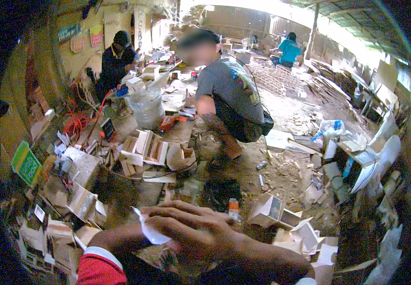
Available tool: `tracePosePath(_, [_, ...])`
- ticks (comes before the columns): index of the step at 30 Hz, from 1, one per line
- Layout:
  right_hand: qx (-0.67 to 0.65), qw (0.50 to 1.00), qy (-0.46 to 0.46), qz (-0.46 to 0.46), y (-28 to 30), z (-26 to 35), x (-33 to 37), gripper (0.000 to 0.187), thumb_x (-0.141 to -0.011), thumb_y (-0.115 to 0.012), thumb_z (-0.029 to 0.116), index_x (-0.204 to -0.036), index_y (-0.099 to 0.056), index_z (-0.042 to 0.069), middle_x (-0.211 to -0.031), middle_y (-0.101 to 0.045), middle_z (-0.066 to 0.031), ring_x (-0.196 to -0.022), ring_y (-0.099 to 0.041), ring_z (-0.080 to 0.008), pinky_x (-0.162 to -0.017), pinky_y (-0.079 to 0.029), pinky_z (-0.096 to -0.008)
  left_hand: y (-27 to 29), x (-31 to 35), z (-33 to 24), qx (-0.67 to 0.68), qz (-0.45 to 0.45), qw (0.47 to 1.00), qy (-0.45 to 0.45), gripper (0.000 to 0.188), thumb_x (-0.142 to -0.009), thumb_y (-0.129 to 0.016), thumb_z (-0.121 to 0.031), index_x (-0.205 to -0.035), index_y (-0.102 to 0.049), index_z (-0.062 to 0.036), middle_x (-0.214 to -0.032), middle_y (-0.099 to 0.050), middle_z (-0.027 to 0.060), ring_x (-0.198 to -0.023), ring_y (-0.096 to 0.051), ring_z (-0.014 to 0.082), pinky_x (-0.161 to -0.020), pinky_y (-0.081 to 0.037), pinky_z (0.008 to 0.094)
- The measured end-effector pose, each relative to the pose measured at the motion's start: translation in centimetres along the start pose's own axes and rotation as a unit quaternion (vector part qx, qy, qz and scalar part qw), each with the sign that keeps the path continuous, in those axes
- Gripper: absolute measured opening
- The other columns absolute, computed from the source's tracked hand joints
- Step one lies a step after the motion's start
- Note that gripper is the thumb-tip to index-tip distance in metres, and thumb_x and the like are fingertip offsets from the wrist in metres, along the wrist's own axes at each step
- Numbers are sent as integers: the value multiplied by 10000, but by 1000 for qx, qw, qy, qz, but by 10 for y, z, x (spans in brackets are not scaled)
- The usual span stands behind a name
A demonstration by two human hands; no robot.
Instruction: The person applies glue from a white bottle to the edges of small wooden boxes, then sets them aside. The person repeats this process on multiple boxes, handling them one at a time.
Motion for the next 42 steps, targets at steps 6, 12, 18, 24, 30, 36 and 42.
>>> tracePosePath(6, [29, 998, -9, -53, 16, -14, 11, 346, -760, -651, -2, -1095, -565, 7, -1124, -637, -166, -997, -647, -315, -843, -538, -393, 110, 51, 60, -334, 5, 912, 239, 322, -860, -652, -307, -1043, -630, -42, -891, -669, 107, -725, -649, 229, -666, -522, 356])
tracePosePath(12, [98, 995, -21, -30, 15, -35, 19, 348, -741, -680, 49, -1073, -577, 41, -1124, -636, -112, -994, -638, -276, -845, -530, -360, 168, 293, 158, 457, -590, 662, 75, 559, -858, -604, -519, -1140, -474, -55, -1130, -551, 164, -1027, -562, 289, -850, -486, 443])
tracePosePath(18, [82, 996, -14, -21, 0, -32, 11, 343, -735, -689, 60, -1062, -584, 54, -1094, -642, -101, -975, -638, -267, -835, -530, -345, 158, 377, 223, 473, -742, 471, -60, 847, -640, -774, -608, -1158, -453, -20, -1011, -491, 134, -911, -520, 282, -871, -450, 411])
tracePosePath(24, [70, 997, -11, -42, 4, -26, 8, 349, -723, -686, 11, -1053, -579, 48, -1096, -656, -122, -973, -658, -270, -831, -542, -359, 242, 423, 243, 48, -822, 555, -116, 543, -802, -691, -359, -1087, -539, 78, -995, -594, 217, -912, -595, 347, -817, -509, 422])
tracePosePath(30, [86, 993, -59, -50, 28, -32, 24, 310, -727, -706, -3, -1013, -589, 26, -1063, -674, -159, -955, -673, -296, -807, -548, -374, 216, 366, 128, 12, -765, 637, -94, 389, -927, -534, -260, -1232, -521, -19, -1155, -594, 104, -1032, -586, 265, -887, -514, 367])
tracePosePath(36, [68, 985, -98, -123, 33, -43, 32, 222, -818, -669, 6, -1012, -561, 6, -1007, -667, -216, -948, -672, -289, -811, -540, -392, 192, 242, -43, 320, -538, 774, -94, 294, -864, -584, -124, -1130, -586, 2, -1067, -648, 93, -910, -627, 197, -832, -515, 364])
tracePosePath(42, [20, 984, -76, -159, 31, -37, 22, 245, -836, -637, -18, -1048, -516, -11, -1046, -642, -233, -995, -648, -314, -864, -519, -410, 132, 129, -51, 430, -507, 744, 64, 293, -860, -568, -91, -1138, -530, -5, -984, -625, 93, -920, -625, 237, -903, -506, 388])
Point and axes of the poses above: each hand's wrist, its own x-axis away from the middle knuckle, its own y-axis out of the back of the hand, z = x × y, the point moved 7 cm from there along -x, towards the middle knuckle
